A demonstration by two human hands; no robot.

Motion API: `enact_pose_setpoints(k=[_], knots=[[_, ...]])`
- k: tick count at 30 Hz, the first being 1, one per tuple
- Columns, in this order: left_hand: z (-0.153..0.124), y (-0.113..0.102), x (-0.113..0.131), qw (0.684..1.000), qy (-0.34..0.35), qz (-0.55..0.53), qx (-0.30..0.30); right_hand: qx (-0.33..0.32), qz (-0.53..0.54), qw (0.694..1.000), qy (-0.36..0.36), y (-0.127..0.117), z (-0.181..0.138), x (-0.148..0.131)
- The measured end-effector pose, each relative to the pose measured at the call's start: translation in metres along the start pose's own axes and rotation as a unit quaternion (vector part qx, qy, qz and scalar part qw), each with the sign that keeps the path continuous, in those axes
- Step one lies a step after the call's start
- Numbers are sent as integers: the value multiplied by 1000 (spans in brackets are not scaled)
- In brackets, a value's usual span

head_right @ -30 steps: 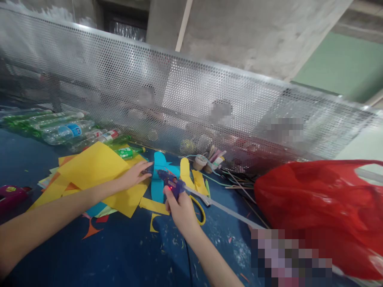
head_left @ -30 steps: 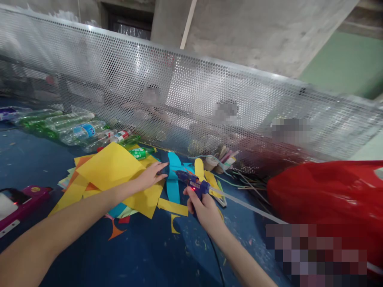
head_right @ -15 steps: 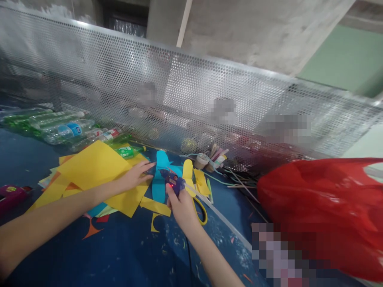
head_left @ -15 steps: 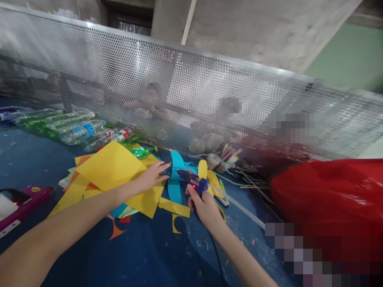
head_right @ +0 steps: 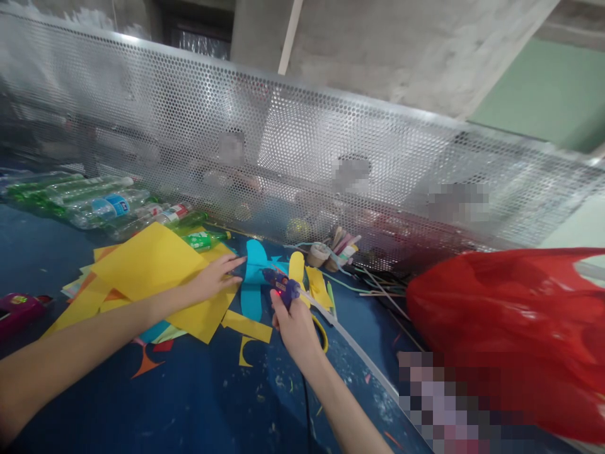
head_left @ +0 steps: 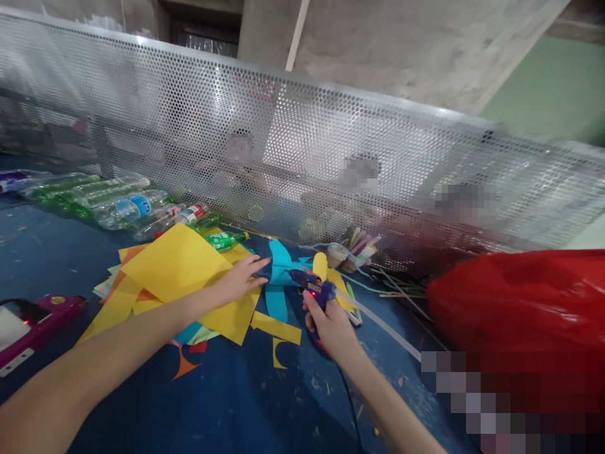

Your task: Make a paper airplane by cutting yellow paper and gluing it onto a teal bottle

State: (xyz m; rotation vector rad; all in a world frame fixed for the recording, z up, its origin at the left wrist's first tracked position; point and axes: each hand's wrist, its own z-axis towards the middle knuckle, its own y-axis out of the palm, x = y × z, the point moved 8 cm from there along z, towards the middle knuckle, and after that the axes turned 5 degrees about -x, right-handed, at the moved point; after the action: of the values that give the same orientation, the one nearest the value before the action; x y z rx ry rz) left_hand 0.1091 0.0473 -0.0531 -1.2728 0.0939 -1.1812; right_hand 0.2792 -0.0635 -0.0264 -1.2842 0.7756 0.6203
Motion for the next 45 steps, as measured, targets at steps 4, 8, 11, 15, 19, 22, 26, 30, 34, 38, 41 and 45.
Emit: enact_pose_setpoints(k=[4,8,11,15,19,22,26,30,34,38,41,45], knots=[[1,0,1,1000,15,10,13,-8,0,1000,-8,4,-3,-9],[2,0,3,999,33,21,22,-22,-11,1000,-11,11,-6,-18],[2,0,3,999,39,19,25,-27,-22,999,-13,12,-7,-18],[2,0,2,999,34,15,22,-18,-24,1000,-8,6,-6,-15],[1,0,1,1000,17,7,8,0,-22,1000,8,-1,-4,-10],[-1,0,0,1000,9,6,4,9,-49,999,15,-7,-3,-9],[-1,1,-1,1000,8,1,-2,15,-79,997,23,-14,-3,-11],[0,2,-3,1000,4,2,-6,29,-72,996,38,-20,-3,-11],[0,3,-4,1000,8,0,-2,36,-67,996,47,-22,-3,-9],[1,4,-5,1000,7,1,-7,42,-72,996,35,-23,-3,-12],[1,4,-5,1000,4,5,-9,50,-66,996,43,-25,-4,-14],[1,4,-6,1000,8,7,-2,29,-86,995,45,-23,-4,-15]])
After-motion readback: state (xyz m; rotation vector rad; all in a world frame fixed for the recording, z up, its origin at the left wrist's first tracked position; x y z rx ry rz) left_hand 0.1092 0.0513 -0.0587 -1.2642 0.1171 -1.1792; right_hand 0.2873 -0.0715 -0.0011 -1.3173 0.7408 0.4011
